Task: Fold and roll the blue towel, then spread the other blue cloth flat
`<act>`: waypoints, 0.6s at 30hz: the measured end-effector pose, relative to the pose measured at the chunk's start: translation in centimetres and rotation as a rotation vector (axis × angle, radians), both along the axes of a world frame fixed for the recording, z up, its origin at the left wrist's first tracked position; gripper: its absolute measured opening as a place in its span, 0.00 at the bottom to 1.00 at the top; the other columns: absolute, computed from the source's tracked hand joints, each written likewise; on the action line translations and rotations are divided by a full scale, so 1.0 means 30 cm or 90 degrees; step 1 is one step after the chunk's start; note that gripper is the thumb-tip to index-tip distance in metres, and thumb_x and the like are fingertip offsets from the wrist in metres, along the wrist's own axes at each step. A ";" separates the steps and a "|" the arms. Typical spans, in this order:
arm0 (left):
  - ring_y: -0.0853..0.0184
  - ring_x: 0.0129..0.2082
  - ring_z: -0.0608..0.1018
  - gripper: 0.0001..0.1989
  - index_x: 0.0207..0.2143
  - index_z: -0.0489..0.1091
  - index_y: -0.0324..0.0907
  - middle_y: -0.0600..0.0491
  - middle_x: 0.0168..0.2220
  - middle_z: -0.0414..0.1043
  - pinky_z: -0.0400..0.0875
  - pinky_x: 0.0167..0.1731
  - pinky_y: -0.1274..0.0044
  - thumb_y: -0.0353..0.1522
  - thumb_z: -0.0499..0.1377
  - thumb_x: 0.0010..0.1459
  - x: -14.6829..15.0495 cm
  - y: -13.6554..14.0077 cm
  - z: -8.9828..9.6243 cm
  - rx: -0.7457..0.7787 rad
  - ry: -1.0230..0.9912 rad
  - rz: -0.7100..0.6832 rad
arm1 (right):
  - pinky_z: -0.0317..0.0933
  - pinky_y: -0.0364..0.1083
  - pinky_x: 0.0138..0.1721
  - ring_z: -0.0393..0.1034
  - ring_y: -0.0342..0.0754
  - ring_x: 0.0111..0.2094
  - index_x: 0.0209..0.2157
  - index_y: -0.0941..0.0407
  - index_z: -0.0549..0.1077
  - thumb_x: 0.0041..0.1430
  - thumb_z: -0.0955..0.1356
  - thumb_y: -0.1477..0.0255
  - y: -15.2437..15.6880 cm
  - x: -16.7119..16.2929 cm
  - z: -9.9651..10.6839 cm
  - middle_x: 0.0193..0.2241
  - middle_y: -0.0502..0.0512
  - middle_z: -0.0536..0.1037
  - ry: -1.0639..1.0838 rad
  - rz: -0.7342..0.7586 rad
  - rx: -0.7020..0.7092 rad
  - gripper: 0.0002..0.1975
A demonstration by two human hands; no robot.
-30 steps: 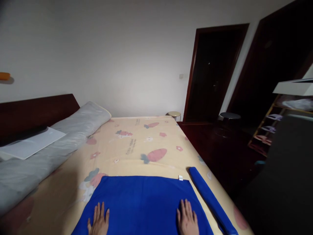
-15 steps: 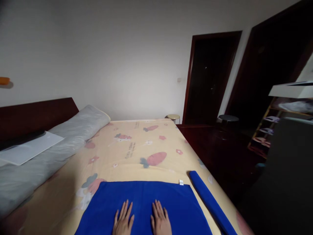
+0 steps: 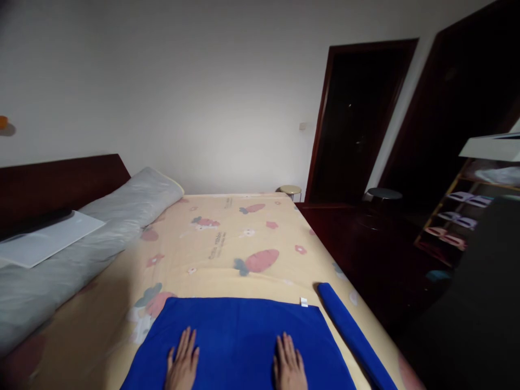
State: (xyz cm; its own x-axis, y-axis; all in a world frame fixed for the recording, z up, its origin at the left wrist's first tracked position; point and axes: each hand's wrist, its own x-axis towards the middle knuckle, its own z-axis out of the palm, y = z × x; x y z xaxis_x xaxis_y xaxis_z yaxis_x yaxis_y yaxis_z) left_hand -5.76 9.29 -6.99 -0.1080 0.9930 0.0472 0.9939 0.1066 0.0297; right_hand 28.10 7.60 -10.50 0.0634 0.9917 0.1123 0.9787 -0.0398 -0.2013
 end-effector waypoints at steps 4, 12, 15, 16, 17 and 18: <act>0.65 0.67 0.54 0.26 0.66 0.43 0.52 0.56 0.68 0.43 0.55 0.63 0.61 0.34 0.38 0.66 0.249 0.046 0.006 0.014 -0.112 -0.200 | 0.49 0.58 0.66 0.44 0.52 0.67 0.64 0.54 0.54 0.66 0.50 0.61 0.057 -0.252 0.081 0.66 0.52 0.48 0.087 0.148 -0.076 0.28; 0.65 0.68 0.50 0.26 0.66 0.43 0.53 0.59 0.69 0.40 0.49 0.65 0.59 0.36 0.38 0.66 0.222 0.189 0.056 -0.061 -0.115 -0.201 | 0.43 0.59 0.67 0.41 0.50 0.68 0.65 0.51 0.49 0.66 0.50 0.57 0.205 -0.238 0.156 0.67 0.50 0.46 0.113 0.168 -0.095 0.29; 0.66 0.69 0.49 0.26 0.66 0.43 0.51 0.58 0.69 0.40 0.46 0.66 0.60 0.40 0.37 0.66 0.079 0.228 0.067 -0.059 -0.050 -0.101 | 0.43 0.58 0.67 0.42 0.50 0.68 0.65 0.53 0.50 0.65 0.50 0.56 0.246 -0.084 0.134 0.67 0.50 0.48 0.061 0.069 -0.080 0.30; 0.65 0.69 0.49 0.27 0.66 0.43 0.50 0.57 0.69 0.39 0.46 0.66 0.60 0.41 0.37 0.66 0.026 0.235 0.067 -0.061 -0.021 -0.060 | 0.43 0.58 0.67 0.43 0.50 0.68 0.65 0.54 0.50 0.65 0.50 0.56 0.253 -0.020 0.121 0.66 0.50 0.48 0.038 0.029 -0.077 0.31; 0.65 0.69 0.49 0.27 0.66 0.42 0.50 0.57 0.69 0.39 0.46 0.66 0.61 0.42 0.37 0.66 -0.029 0.241 0.065 -0.063 0.009 -0.018 | 0.44 0.57 0.67 0.43 0.50 0.68 0.65 0.54 0.50 0.64 0.51 0.56 0.254 0.049 0.105 0.66 0.51 0.49 0.014 -0.013 -0.072 0.31; 0.65 0.69 0.48 0.28 0.66 0.41 0.49 0.57 0.69 0.38 0.46 0.66 0.61 0.42 0.37 0.66 -0.083 0.244 0.062 -0.067 0.036 0.024 | 0.44 0.57 0.67 0.44 0.50 0.68 0.65 0.55 0.50 0.64 0.51 0.56 0.252 0.119 0.087 0.66 0.51 0.49 -0.008 -0.050 -0.067 0.32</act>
State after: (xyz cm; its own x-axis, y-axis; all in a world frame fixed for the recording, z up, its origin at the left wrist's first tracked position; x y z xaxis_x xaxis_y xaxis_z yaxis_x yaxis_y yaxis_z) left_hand -8.27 16.61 -5.13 -0.1460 0.9880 -0.0496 0.9888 0.1441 -0.0401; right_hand 31.68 15.16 -7.89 0.1401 0.9901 0.0093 0.9743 -0.1362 -0.1796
